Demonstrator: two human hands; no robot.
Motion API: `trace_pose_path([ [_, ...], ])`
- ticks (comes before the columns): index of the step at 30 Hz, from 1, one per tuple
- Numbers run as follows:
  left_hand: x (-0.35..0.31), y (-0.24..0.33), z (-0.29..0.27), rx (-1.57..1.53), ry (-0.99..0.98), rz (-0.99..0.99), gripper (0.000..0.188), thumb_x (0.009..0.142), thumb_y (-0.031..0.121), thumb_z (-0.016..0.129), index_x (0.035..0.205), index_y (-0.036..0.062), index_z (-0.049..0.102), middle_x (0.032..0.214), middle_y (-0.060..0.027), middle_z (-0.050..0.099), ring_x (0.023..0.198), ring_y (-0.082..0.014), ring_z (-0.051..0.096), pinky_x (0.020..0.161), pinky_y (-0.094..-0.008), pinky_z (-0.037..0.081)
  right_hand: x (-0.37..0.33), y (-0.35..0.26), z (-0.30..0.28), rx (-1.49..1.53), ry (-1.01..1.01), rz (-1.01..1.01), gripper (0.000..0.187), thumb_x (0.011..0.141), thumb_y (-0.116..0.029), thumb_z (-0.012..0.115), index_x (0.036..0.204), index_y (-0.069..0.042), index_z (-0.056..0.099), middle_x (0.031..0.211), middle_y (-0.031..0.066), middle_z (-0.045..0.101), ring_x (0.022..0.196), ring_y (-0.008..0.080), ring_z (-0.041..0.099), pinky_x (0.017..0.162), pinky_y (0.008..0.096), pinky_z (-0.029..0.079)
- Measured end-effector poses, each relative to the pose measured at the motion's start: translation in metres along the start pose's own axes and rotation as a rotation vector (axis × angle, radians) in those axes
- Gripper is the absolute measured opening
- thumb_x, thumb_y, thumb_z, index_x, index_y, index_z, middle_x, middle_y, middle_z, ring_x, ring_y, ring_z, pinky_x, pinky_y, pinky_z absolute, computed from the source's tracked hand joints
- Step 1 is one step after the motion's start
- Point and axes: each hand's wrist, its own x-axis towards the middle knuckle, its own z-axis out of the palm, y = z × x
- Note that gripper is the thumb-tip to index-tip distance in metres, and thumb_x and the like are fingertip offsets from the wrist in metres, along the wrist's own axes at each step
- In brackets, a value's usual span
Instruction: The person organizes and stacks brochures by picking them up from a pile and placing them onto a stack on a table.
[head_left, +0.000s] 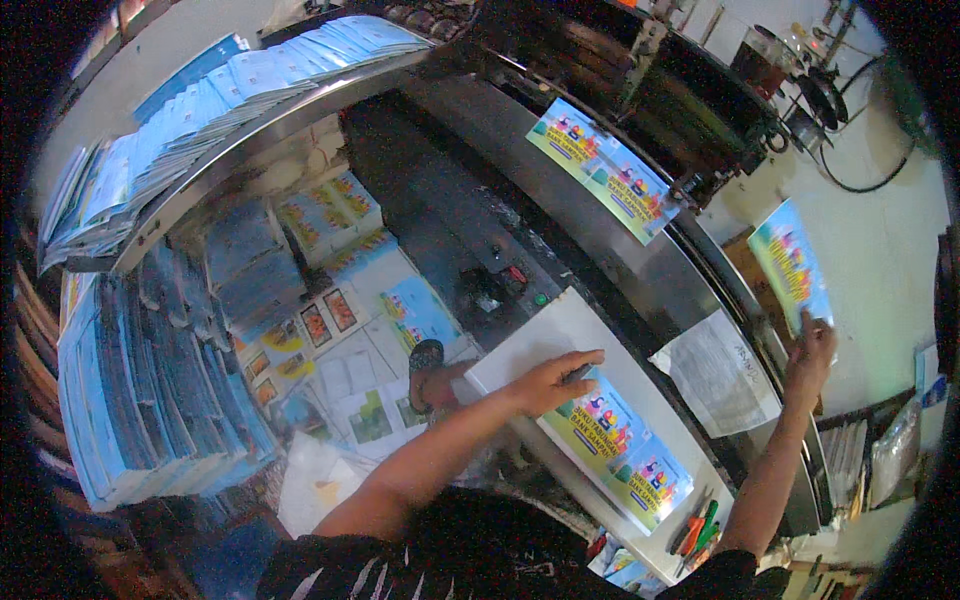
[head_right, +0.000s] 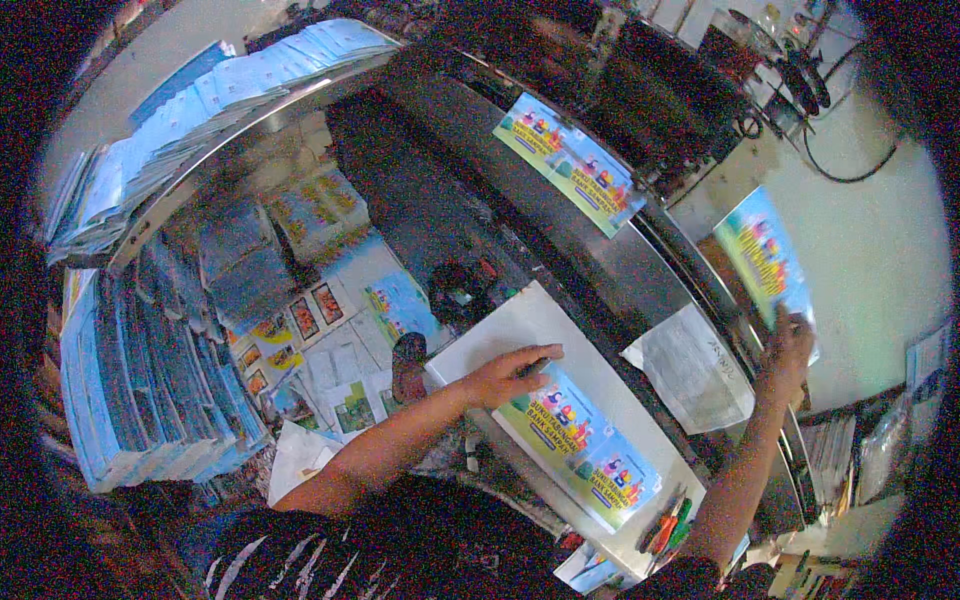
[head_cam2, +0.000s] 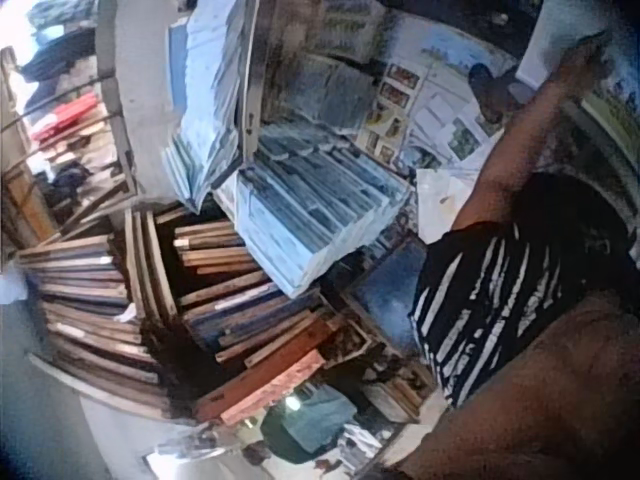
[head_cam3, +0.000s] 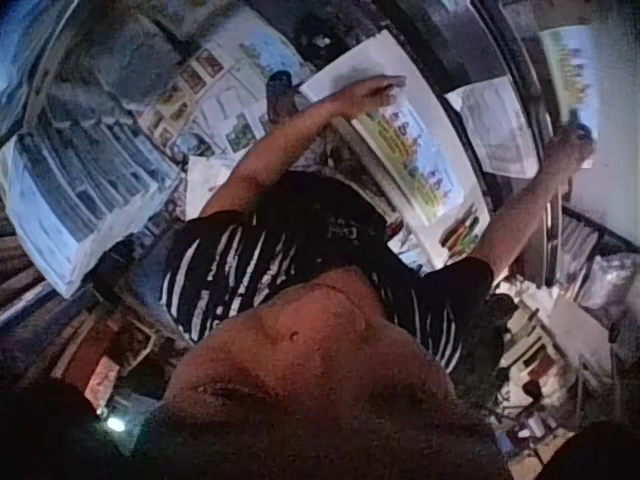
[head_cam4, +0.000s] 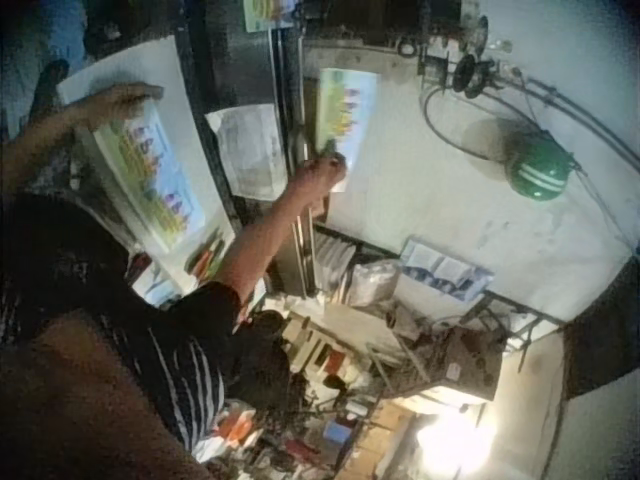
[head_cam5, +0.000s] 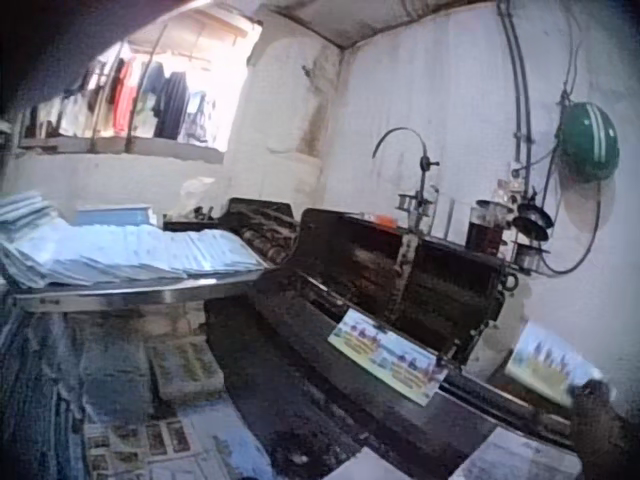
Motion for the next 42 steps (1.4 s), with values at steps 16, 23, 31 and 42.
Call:
trace_pose_path([
  [16,0.011,-0.016,0.014,-0.054,-0.016,0.050,0.060,0.095,0.027,0.062,0.147,0.0058,0.038,0.150,-0.0143,0.040,0.141,-0.0269,0.035,0.115,-0.0396,0.028,-0.160,-0.176,-0.078,0.685,-0.988,-0.263,0.069,0.077,-0.031,0.079,0.135,-0.003,0.052,0.125,0.0189,0.055,0.117,0.0371,0.047,0.099,0.0434,0.043],
  [23,-0.131,0.129,-0.122,0.591,1.050,0.087,0.053,0.092,0.022,0.060,0.137,0.0004,0.042,0.135,-0.0153,0.046,0.127,-0.0299,0.042,0.107,-0.0435,0.033,-0.178,-0.159,-0.056,0.757,-0.877,-0.366,0.071,0.071,-0.021,0.081,0.132,-0.002,0.050,0.113,0.0100,0.053,0.110,0.0246,0.048,0.088,0.0392,0.049],
  [31,-0.421,0.369,-0.411,0.291,2.035,0.602,0.086,0.088,0.060,0.058,0.142,-0.0035,0.038,0.136,-0.0190,0.050,0.125,-0.0313,0.048,0.105,-0.0415,0.036,-0.162,-0.163,-0.065,1.046,-1.126,0.116,0.042,0.091,-0.014,0.067,0.126,0.001,0.053,0.106,0.0129,0.057,0.092,0.0263,0.056,0.082,0.0401,0.049],
  [42,-0.503,0.425,-0.541,-0.004,2.042,0.265,0.025,0.088,0.029,0.063,0.102,0.0079,0.068,0.094,-0.0107,0.069,0.086,-0.0297,0.065,0.080,-0.0474,0.053,-0.131,-0.182,-0.066,0.892,-1.471,0.413,0.058,0.086,-0.038,0.074,0.123,0.003,0.054,0.082,0.0055,0.054,0.073,0.0172,0.050,0.070,0.0329,0.044],
])
